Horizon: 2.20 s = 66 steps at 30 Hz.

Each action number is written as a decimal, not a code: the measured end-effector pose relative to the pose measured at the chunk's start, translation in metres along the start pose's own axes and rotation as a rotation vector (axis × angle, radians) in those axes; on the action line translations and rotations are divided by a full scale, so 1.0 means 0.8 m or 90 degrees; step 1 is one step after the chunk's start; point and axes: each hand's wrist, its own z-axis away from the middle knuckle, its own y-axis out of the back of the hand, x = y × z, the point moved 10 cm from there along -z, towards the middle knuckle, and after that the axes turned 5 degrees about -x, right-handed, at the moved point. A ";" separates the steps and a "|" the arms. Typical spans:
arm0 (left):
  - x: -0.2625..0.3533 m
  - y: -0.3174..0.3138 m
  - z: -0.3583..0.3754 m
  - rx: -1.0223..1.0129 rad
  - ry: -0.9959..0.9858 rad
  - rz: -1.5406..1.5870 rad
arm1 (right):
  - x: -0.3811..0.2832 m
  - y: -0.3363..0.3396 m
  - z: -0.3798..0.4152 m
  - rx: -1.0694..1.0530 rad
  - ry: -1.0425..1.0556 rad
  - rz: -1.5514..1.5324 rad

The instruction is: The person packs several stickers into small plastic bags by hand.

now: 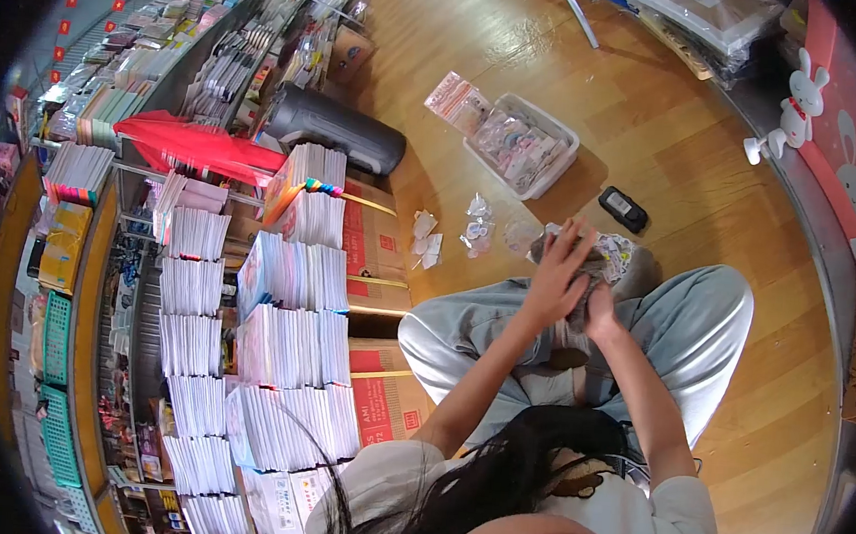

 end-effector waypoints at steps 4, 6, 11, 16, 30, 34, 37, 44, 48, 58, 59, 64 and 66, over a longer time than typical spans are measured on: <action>0.001 -0.007 -0.013 0.047 0.036 -0.022 | -0.010 -0.001 -0.002 -0.014 0.053 0.011; -0.019 -0.001 -0.023 0.113 0.055 0.031 | -0.001 0.007 -0.002 0.034 0.028 -0.036; -0.095 -0.002 -0.014 0.155 0.257 0.401 | 0.004 -0.012 -0.015 -0.072 0.135 0.083; -0.029 -0.021 0.013 0.157 0.199 0.151 | -0.009 0.014 0.006 0.039 0.014 -0.039; -0.106 -0.028 0.019 0.250 0.298 0.371 | -0.006 -0.012 -0.007 -0.061 0.036 -0.011; -0.011 -0.018 0.011 0.175 0.206 0.099 | 0.002 0.023 -0.007 -0.124 0.030 -0.124; -0.033 -0.021 -0.016 0.131 0.163 -0.033 | 0.000 0.018 -0.013 -0.101 0.027 -0.160; -0.144 0.013 -0.007 0.222 0.349 0.200 | -0.011 -0.012 -0.016 -0.045 0.058 -0.053; -0.102 0.060 0.014 0.343 0.272 0.167 | -0.037 -0.015 -0.018 -0.070 0.128 0.012; -0.063 -0.030 -0.023 0.183 0.158 0.027 | -0.018 0.018 0.001 0.099 0.000 -0.023; -0.071 -0.022 -0.021 0.239 0.139 0.015 | -0.017 0.018 -0.007 0.055 0.032 -0.025; -0.195 -0.011 0.013 0.249 0.323 0.140 | -0.013 -0.011 -0.010 -0.060 0.103 0.088; -0.207 0.018 0.032 0.317 0.337 0.149 | -0.014 -0.021 -0.015 -0.118 0.119 0.120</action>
